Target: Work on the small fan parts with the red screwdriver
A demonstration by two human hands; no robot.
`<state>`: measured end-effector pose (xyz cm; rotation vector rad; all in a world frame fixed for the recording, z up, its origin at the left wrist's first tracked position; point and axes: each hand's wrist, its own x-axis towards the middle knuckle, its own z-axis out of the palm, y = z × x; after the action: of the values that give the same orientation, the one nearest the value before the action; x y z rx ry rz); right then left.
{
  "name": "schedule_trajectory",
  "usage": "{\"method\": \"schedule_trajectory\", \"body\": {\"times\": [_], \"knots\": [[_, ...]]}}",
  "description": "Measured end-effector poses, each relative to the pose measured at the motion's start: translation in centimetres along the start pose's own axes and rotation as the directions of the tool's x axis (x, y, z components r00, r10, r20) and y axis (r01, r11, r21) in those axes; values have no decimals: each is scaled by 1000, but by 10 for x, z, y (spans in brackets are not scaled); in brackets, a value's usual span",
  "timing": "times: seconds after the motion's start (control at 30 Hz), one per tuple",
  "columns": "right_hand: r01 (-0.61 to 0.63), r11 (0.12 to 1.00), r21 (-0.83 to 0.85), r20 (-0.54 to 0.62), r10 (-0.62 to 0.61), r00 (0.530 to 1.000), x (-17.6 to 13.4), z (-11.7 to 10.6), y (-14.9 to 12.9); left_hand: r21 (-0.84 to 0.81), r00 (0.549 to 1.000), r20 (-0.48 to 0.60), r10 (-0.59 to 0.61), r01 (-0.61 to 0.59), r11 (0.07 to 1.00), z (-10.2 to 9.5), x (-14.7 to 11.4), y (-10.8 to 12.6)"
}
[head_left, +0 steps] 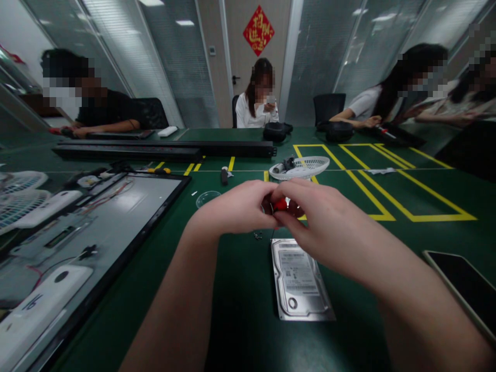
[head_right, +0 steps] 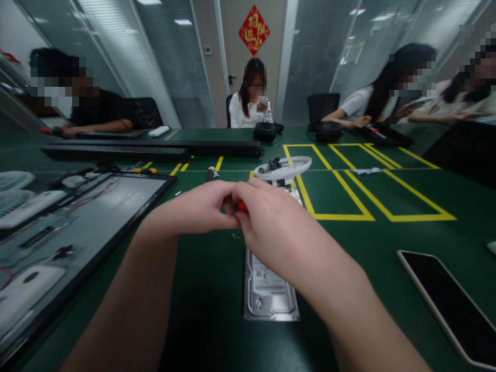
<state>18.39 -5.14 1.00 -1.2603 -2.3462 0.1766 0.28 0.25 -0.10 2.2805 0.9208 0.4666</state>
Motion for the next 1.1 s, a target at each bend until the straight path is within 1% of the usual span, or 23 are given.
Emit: {"method": "schedule_trajectory", "body": {"times": [0.1,0.23,0.3,0.4,0.47,0.57,0.7,0.83,1.03,1.1], "knots": [[-43,999,-31,-20,42,999,1,0,-1,-18,1000,3,-6,6,1000,0,1,-1],[-49,998,-45,-22,48,999,2,-1,-1,-52,1000,-12,15,-16,999,2,2,-1],[-45,998,-39,-11,45,999,2,-1,0,-58,1000,-7,7,-8,998,2,1,0],[-39,999,-26,3,39,999,0,-1,-1,-40,1000,24,-4,5,999,2,0,0],[-41,999,-23,9,41,999,0,-1,-1,-18,1000,24,1,0,1000,1,0,-1],[-56,998,-33,13,57,998,1,-2,-2,-9,1000,10,-1,1,1000,1,0,-1],[-86,996,-38,5,87,996,2,-1,-1,-44,1000,1,13,-13,999,1,0,0],[-41,999,-13,-10,41,999,1,0,0,-40,1000,8,26,-26,999,2,1,-2],[-72,997,-41,-1,72,997,3,0,-2,-71,1000,11,9,-8,997,3,3,-5],[-62,997,-45,-6,62,998,3,1,-2,-75,1000,2,6,-6,997,3,2,-5]]}}
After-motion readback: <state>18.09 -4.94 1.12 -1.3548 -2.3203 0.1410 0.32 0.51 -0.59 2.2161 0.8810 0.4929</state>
